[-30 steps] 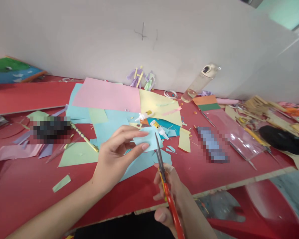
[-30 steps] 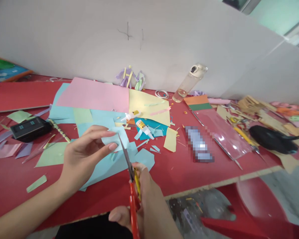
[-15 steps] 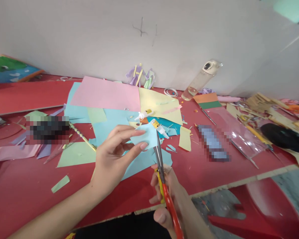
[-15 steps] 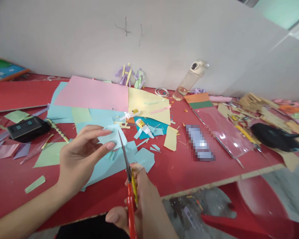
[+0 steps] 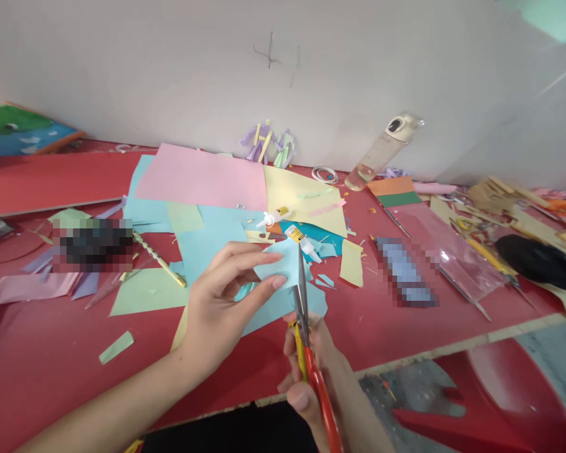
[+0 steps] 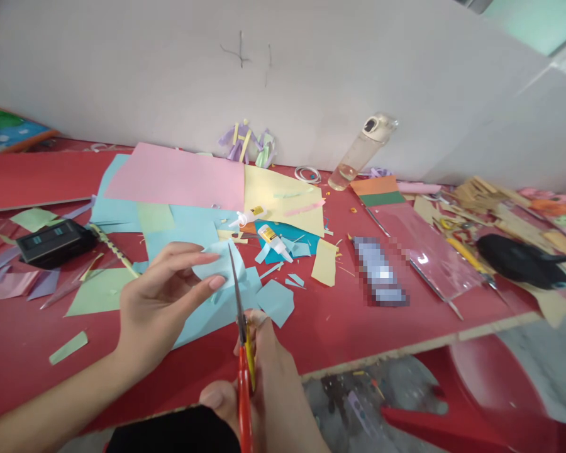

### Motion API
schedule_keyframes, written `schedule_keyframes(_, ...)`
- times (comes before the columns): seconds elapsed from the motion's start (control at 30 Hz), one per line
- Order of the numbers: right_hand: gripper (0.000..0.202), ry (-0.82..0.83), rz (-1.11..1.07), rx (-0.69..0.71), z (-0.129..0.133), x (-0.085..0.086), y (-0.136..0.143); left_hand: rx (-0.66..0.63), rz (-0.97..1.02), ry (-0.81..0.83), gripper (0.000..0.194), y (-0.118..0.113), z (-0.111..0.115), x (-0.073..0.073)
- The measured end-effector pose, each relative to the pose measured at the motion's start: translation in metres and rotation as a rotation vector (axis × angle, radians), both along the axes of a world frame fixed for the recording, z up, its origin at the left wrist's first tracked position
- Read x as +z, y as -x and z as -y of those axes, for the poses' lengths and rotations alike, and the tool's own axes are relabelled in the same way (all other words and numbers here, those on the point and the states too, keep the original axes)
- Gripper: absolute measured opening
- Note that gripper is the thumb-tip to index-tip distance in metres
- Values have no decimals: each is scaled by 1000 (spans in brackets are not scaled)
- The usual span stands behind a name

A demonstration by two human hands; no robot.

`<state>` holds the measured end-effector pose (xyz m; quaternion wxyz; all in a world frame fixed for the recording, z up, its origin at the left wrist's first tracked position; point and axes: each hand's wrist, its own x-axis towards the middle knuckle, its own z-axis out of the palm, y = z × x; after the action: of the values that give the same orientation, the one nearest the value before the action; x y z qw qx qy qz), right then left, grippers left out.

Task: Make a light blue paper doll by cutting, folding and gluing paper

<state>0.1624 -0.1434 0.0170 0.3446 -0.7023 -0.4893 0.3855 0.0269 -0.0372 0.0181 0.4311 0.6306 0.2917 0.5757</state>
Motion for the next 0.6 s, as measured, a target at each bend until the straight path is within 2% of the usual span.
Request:
schedule_keyframes(0.33,43,-13,-4,0,-4,-8,-3,12,-31,12,32,1,1,0)
schedule_keyframes(0.6,47,-34,37,46,5,-1,-1,-17,-3,37,31,0,1,1)
